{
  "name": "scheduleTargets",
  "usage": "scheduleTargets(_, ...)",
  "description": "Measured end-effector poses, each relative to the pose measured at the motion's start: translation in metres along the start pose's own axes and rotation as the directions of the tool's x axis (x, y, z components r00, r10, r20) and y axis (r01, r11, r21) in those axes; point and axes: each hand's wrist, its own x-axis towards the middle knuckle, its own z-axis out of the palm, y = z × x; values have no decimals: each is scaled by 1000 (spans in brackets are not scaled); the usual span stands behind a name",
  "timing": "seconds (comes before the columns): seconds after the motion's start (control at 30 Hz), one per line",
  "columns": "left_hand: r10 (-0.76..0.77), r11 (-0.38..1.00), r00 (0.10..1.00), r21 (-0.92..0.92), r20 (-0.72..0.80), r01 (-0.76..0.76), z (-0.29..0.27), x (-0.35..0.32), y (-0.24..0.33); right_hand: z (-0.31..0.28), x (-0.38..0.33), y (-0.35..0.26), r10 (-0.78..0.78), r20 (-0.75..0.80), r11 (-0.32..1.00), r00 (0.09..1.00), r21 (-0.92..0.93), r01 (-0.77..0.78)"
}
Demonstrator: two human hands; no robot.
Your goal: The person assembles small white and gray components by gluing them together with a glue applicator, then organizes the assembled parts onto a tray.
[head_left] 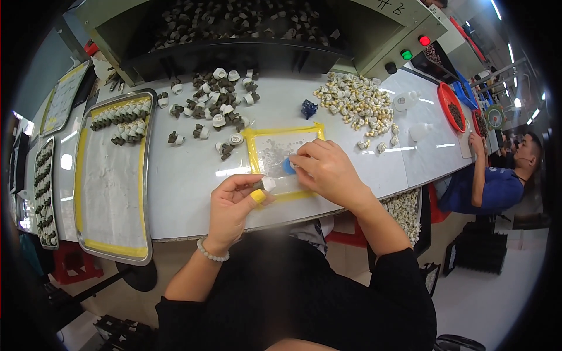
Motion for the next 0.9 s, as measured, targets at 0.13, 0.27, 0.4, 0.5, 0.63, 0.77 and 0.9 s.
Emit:
scheduleTargets(0.13,-5,1000,1000,-4,-7,5,-1,0,0,0,-2,2,63,20,993,998,100,-64)
scheduleTargets(0.27,-17,1000,1000,-1,5,17,-2,0,0,1,-13,-3,306,-5,849,952,454,-271)
scheduleTargets(0.4,-23,1000,1000,2,13,23,-1,1,2,4,-17,-10,394,94,601,914,726,-334)
scheduleTargets(0.5,-47,999,999,8,8,47,0,1,3,5,-15,-20,393,127,536,911,773,-339)
scheduleTargets(0.63,-26,1000,999,-7,26,26,-1,0,4,6,-11,-26,351,121,558,929,769,-311)
scheduleTargets(0.77,-23,1000,999,-11,24,23,-1,0,2,5,-7,-30,294,84,643,952,720,-262)
scheduleTargets(0.9,-15,1000,1000,6,15,15,-1,-1,-1,1,-8,-34,253,115,701,961,662,-264)
